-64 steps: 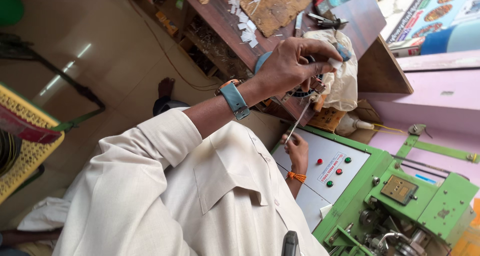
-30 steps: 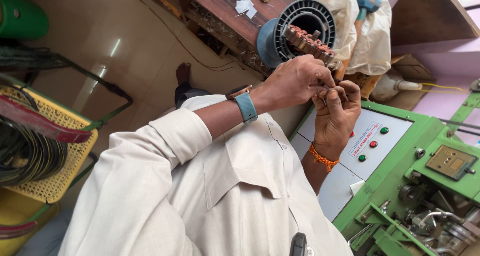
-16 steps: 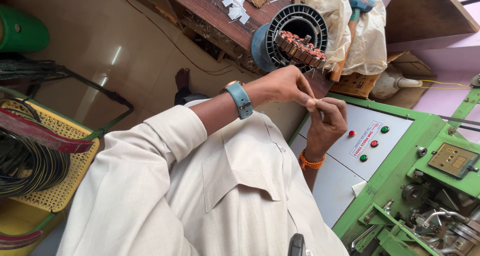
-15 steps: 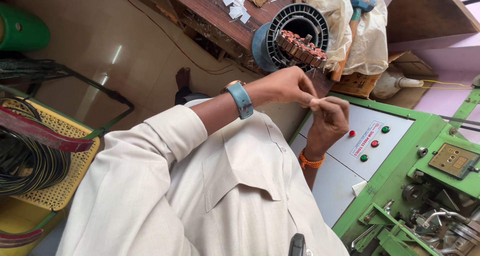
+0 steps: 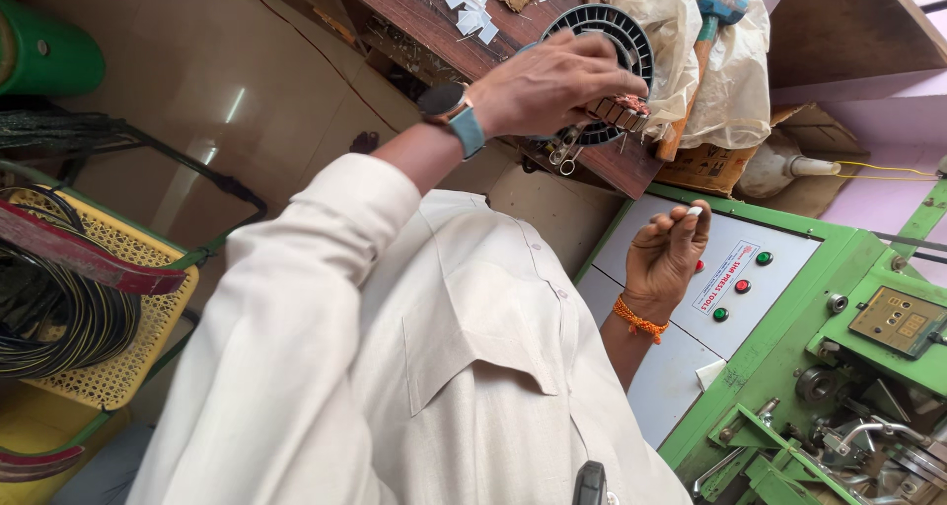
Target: The person uses a screwdriver and scissors to adjust and trim copper windings on a motor stator. They repeatedly insert the screwdriver into the slots to align the coils and use scissors to cut excess wire ends.
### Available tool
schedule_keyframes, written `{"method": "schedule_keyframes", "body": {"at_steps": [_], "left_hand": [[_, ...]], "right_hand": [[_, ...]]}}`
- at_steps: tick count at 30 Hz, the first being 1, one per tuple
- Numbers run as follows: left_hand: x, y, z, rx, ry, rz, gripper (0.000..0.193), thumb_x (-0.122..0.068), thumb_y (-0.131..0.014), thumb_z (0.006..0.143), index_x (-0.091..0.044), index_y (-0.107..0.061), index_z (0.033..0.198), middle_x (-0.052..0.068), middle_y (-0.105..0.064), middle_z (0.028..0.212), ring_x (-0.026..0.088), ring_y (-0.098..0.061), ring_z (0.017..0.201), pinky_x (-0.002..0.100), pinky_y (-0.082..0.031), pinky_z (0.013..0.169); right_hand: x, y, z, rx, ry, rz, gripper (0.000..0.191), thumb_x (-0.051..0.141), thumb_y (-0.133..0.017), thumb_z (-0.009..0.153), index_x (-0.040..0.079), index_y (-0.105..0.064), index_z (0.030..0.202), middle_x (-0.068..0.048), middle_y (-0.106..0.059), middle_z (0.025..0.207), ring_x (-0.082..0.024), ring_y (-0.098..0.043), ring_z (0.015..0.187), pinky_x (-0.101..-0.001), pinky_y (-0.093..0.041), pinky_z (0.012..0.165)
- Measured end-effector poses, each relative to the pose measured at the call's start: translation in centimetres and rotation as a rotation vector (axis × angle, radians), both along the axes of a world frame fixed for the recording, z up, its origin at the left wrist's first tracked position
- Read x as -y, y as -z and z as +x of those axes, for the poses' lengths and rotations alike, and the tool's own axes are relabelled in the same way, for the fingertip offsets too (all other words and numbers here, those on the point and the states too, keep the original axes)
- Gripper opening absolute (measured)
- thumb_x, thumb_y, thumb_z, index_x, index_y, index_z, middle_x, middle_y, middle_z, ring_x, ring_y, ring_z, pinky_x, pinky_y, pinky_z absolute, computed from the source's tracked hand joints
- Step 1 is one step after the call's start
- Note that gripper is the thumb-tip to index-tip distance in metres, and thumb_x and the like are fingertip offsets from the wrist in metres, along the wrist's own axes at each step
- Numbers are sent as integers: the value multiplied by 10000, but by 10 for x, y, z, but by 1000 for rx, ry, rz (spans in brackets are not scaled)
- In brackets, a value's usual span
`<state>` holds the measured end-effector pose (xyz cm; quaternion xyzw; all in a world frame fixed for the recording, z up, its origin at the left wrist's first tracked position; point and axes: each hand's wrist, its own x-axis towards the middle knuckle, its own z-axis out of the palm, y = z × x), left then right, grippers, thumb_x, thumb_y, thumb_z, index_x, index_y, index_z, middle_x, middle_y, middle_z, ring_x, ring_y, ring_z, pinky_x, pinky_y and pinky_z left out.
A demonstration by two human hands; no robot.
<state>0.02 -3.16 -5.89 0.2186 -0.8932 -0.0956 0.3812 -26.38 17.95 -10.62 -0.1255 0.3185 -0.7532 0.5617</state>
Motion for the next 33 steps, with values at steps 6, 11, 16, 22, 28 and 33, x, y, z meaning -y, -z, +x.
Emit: {"method": "schedule_keyframes", "body": {"at_steps": [6, 11, 16, 22, 28, 33], "left_hand": [[17, 23, -34, 66, -24, 395, 903, -164, -897, 786, -325, -437, 1547, 12, -735, 840, 196, -677, 743, 366, -571, 686], [37, 15, -47, 164, -72, 481, 1009, -326, -928, 780, -381, -321, 1585, 59, -737, 791, 271, -726, 744, 457, -575, 658], [33, 24, -48, 56, -130, 464, 1008, -298, -899, 808, -387, -273, 1594, 79, -762, 917, 299, -746, 849, 449, -606, 726], [24, 41, -44, -214, -59, 596, 1010, -196, -860, 853, -368, -221, 1615, 66, -745, 1054, 290, -730, 1020, 442, -594, 902], [15, 32, -40, -79, -99, 667, 602, -131, -788, 877, -286, -521, 1393, 25, -704, 1029, 252, -667, 1016, 412, -553, 932], [11, 21, -39, -199, -95, 596, 405, -36, -738, 827, -198, -654, 1188, 8, -702, 1046, 260, -618, 1014, 403, -517, 921]], "right_hand": [[28, -12, 18, -386, -18, -90, 183, 64, -723, 1023, 22, -672, 1194, -156, -755, 1022, -194, -744, 772, -293, -615, 612], [86, -31, 42, -1006, 191, -191, 94, -35, -699, 1059, 15, -649, 1122, -209, -733, 1114, -203, -763, 961, -325, -651, 793], [120, -38, 69, -1488, 243, -219, 138, -105, -721, 967, 7, -676, 1034, -213, -714, 1247, -274, -698, 1207, -378, -615, 1002], [125, -31, 86, -1760, 342, -234, 150, -100, -751, 904, 8, -662, 958, -166, -727, 1256, -327, -628, 1281, -430, -535, 1084], [136, -8, 89, -1432, 339, -197, 103, -22, -716, 991, 4, -623, 1027, -164, -713, 1242, -172, -703, 1065, -308, -617, 883], [138, 11, 89, -1122, 248, -220, 106, 21, -662, 1074, -11, -561, 1081, -169, -671, 1285, -111, -662, 1009, -255, -596, 843]]}}
